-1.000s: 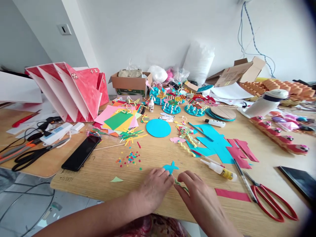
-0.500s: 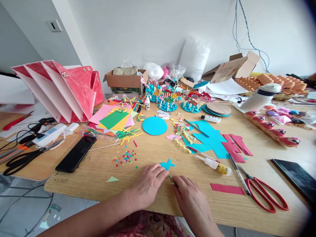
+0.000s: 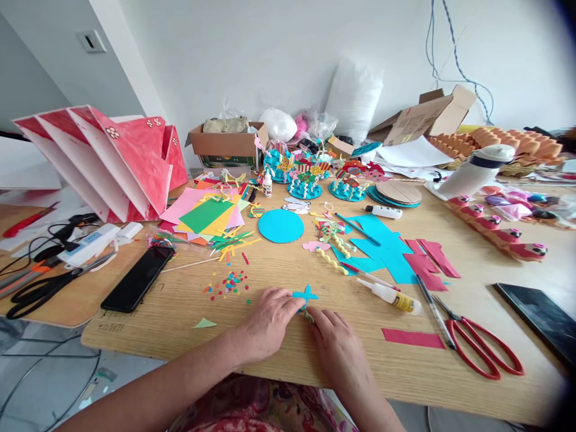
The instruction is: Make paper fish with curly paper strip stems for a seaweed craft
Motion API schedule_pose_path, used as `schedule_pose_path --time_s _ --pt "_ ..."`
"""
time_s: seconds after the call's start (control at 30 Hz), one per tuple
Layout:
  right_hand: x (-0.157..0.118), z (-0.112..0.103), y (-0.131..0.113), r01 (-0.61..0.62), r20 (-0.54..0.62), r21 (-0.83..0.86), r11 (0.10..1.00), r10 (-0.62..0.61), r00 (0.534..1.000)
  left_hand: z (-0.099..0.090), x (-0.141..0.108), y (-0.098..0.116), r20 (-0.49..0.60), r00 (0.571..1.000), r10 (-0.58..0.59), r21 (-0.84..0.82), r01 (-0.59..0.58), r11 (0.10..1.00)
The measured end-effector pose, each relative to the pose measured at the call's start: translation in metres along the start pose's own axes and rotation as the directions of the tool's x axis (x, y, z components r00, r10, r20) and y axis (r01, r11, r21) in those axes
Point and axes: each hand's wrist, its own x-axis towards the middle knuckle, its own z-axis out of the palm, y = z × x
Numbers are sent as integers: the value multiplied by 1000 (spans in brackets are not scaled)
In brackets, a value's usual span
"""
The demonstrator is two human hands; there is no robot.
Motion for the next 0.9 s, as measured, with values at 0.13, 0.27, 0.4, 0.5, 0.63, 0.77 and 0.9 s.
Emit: schedule_pose_path --time_s 0.13,0.27,0.4,0.5,0.63,0.77,0.9 --pt "0 4 1 44 13 -23 999 -44 999 1 0 0 27 1000 9 10 -9 1000" --pt "3 -1 -1 39 68 -68 997 -34 997 1 0 0 42 999 15 6 -16 1000" --pt "7 -9 -2 32 154 -107 994 -15 988 -1 0 0 58 998 20 3 -20 1000" --pt "8 -13 -3 38 183 -138 990 -12 983 -3 1 1 69 997 19 17 -20 1000" --pt "9 -16 -5 23 220 -146 989 10 975 -6 2 3 72 996 50 28 -53 998" --pt "9 -14 -7 -11 226 -128 992 40 973 -5 2 -2 37 999 37 -39 -35 999" --pt "7 -10 -6 -35 174 -103 994 53 983 -2 4 -9 -19 1000 -19 -223 14 975"
